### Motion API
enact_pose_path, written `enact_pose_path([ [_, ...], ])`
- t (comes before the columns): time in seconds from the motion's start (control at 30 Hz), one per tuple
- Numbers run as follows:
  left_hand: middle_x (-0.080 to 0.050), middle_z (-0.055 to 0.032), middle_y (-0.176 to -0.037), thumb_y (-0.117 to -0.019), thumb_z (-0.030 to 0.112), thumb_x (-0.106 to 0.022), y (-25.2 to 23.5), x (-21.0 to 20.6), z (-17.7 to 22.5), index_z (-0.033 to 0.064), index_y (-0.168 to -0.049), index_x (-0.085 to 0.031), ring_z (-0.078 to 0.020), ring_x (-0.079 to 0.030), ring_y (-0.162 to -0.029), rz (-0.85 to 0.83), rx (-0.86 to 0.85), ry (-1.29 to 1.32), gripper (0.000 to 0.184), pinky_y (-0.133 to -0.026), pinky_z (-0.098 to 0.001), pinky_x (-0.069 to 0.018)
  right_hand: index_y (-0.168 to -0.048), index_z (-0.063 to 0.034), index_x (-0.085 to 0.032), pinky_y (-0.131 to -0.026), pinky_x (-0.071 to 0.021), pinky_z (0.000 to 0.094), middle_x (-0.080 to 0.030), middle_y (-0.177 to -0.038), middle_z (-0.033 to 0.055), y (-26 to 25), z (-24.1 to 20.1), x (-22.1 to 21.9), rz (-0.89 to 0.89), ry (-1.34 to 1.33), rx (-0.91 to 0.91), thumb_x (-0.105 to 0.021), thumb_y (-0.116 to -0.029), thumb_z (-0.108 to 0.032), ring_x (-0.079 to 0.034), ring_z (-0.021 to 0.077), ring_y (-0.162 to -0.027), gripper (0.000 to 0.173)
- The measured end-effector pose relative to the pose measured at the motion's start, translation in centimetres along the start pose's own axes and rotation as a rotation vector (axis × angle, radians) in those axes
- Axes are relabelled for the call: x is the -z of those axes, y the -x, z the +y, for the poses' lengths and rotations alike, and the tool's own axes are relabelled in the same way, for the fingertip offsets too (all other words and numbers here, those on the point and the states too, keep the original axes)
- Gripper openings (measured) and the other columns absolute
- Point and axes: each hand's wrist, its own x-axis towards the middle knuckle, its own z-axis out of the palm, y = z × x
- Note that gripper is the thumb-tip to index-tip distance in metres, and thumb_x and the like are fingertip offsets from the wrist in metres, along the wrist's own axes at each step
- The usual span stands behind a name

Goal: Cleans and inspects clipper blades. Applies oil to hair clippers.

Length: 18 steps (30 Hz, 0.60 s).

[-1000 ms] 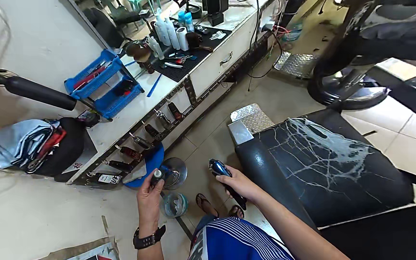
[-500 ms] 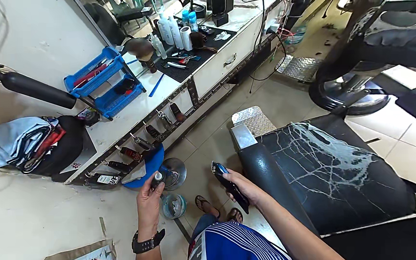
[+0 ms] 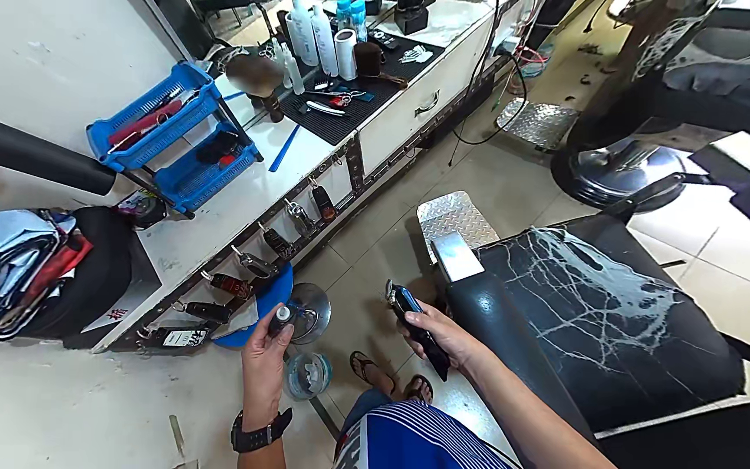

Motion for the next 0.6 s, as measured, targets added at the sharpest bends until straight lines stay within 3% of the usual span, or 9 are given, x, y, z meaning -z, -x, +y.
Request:
enact_pose_path([
  [0.27,-0.069,-0.0109,-0.127,-0.09,0.0,-0.07,-5.4,0.6,-0.8,-0.0042,-0.132,-0.062,-0.0157,-0.066,-0.114,-0.03,0.003,0.014,0.043,-0.1,-0.0287,-0.0545,-0.137,-0.0113,-0.048,-0.046,-0.0526,0.025,-0.057,-0.074,0.0021,-4.0,-1.4,-1.1,0.065,0.04,-0.022,-0.077,-0.0832,-0.032,-0.056,0.0109,-0.05,0.064],
  [0.6,-0.068,-0.0107,-0.129,-0.0903,0.0,-0.07,-10.3,2.5,0.2,-0.0047,-0.132,-0.062,-0.0168,-0.067,-0.115,-0.094,-0.078,0.077,0.043,-0.098,-0.0292,-0.0564,-0.137,-0.0097,-0.05,-0.047,-0.0525,0.0248,-0.059,-0.077,0.003,-8.1,-2.6,-2.5,0.097,0.091,0.001,-0.065,-0.0917,-0.039,-0.057,0.011,-0.052,0.056],
])
